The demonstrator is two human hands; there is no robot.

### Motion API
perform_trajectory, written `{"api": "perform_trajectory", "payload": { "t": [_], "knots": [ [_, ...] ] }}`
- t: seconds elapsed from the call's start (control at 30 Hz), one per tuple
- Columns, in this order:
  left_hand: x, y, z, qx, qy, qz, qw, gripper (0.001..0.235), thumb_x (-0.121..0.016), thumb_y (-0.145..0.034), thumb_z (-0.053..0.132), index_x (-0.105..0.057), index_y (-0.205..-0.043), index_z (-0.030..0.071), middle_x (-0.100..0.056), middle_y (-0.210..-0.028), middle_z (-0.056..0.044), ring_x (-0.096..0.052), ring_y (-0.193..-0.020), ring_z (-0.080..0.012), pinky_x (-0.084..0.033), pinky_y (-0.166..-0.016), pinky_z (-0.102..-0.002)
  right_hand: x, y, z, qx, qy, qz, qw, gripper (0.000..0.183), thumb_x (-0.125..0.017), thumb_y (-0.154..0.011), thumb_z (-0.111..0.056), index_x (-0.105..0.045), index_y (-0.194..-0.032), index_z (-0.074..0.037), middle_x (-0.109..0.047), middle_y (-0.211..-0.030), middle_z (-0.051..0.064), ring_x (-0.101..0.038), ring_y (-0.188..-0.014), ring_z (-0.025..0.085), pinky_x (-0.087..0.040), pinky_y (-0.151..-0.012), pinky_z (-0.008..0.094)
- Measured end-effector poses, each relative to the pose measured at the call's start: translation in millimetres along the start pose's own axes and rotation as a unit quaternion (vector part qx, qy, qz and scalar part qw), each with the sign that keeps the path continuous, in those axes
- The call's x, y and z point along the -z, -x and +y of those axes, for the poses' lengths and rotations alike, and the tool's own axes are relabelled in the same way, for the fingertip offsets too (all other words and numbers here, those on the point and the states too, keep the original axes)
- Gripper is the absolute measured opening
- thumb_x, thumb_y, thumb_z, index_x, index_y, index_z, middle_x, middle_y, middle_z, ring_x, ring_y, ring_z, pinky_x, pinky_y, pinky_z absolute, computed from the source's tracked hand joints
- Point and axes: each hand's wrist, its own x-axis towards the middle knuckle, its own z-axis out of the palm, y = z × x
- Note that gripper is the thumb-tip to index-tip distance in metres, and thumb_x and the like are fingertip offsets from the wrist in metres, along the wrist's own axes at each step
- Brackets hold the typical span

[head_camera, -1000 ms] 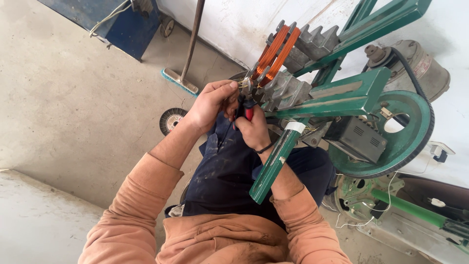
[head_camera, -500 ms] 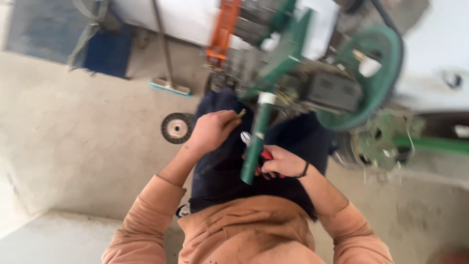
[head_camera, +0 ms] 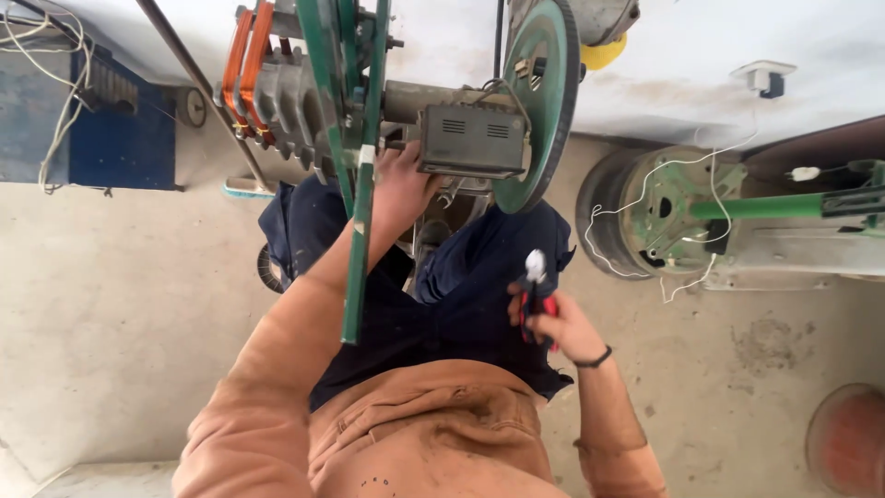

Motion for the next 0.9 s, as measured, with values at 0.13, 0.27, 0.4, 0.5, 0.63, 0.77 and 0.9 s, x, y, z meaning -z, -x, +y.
{"api": "perform_trajectory", "payload": {
  "t": [0.13, 0.27, 0.4, 0.5, 0.63, 0.77, 0.9],
  "knots": [
    [82, 40, 35, -0.016, 0.227, -0.022, 0.973, 0.016, -0.073, -0.095, 0.009, -0.071, -0.109, 0.002, -0.071, -0.109, -0.015, -0.067, -0.099, -0.0341, -0.055, -0.088, -0.043, 35, -56, -8, 0.173, -0.031, 0.143, 0.974, 0.040, -0.064, -0.090, -0.006, -0.064, -0.129, 0.003, -0.071, -0.116, 0.009, -0.069, -0.096, 0.015, -0.060, -0.078, 0.030],
    [118, 91, 26, 0.022, 0.235, 0.029, 0.971, 0.010, -0.069, -0.097, 0.006, -0.072, -0.106, 0.005, -0.074, -0.106, -0.010, -0.074, -0.097, -0.0260, -0.058, -0.088, -0.035, 63, -139, -74, 0.277, 0.099, 0.236, 0.926, 0.048, -0.071, -0.093, -0.006, -0.055, -0.138, -0.008, -0.070, -0.122, 0.003, -0.068, -0.102, 0.013, -0.054, -0.094, 0.028],
    [116, 116, -2, 0.309, 0.283, 0.098, 0.903, 0.025, -0.071, -0.100, 0.012, -0.068, -0.123, 0.002, -0.074, -0.106, -0.007, -0.068, -0.097, -0.0169, -0.056, -0.088, -0.031, 97, -227, -106, 0.347, 0.121, 0.311, 0.877, 0.040, -0.075, -0.093, -0.003, -0.063, -0.131, -0.003, -0.068, -0.107, 0.005, -0.062, -0.088, 0.017, -0.052, -0.077, 0.030],
    [104, 107, -9, 0.348, 0.388, 0.104, 0.847, 0.060, -0.077, -0.095, 0.018, -0.046, -0.143, 0.001, -0.063, -0.128, -0.012, -0.061, -0.115, -0.0199, -0.053, -0.098, -0.035, 121, -268, -100, 0.363, 0.105, 0.294, 0.878, 0.035, -0.072, -0.094, -0.005, -0.066, -0.128, -0.001, -0.073, -0.103, 0.004, -0.065, -0.086, 0.016, -0.053, -0.075, 0.030],
    [113, 82, -2, 0.342, 0.537, 0.032, 0.770, 0.095, -0.079, -0.085, 0.031, -0.028, -0.159, 0.002, -0.056, -0.143, -0.016, -0.060, -0.125, -0.0252, -0.052, -0.099, -0.038, 176, -335, -42, 0.262, 0.144, 0.366, 0.882, 0.032, -0.049, -0.102, -0.022, -0.069, -0.121, -0.005, -0.076, -0.100, 0.002, -0.073, -0.084, 0.008, -0.059, -0.073, 0.026],
    [122, 75, -3, 0.348, 0.595, 0.037, 0.723, 0.098, -0.083, -0.082, 0.027, -0.026, -0.158, 0.003, -0.054, -0.143, -0.016, -0.060, -0.125, -0.0248, -0.052, -0.101, -0.038, 141, -294, -37, 0.271, -0.071, 0.299, 0.912, 0.024, -0.062, -0.097, -0.011, -0.065, -0.115, 0.004, -0.069, -0.093, 0.008, -0.068, -0.079, 0.017, -0.056, -0.070, 0.033],
    [125, 73, -5, 0.323, 0.567, 0.018, 0.758, 0.081, -0.086, -0.082, 0.023, -0.045, -0.148, 0.000, -0.062, -0.132, -0.013, -0.063, -0.117, -0.0227, -0.053, -0.100, -0.036, 84, -203, -29, 0.312, 0.007, 0.335, 0.889, 0.028, -0.068, -0.099, -0.002, -0.063, -0.126, 0.001, -0.070, -0.104, 0.002, -0.064, -0.091, 0.011, -0.053, -0.081, 0.026]
  ]
}}
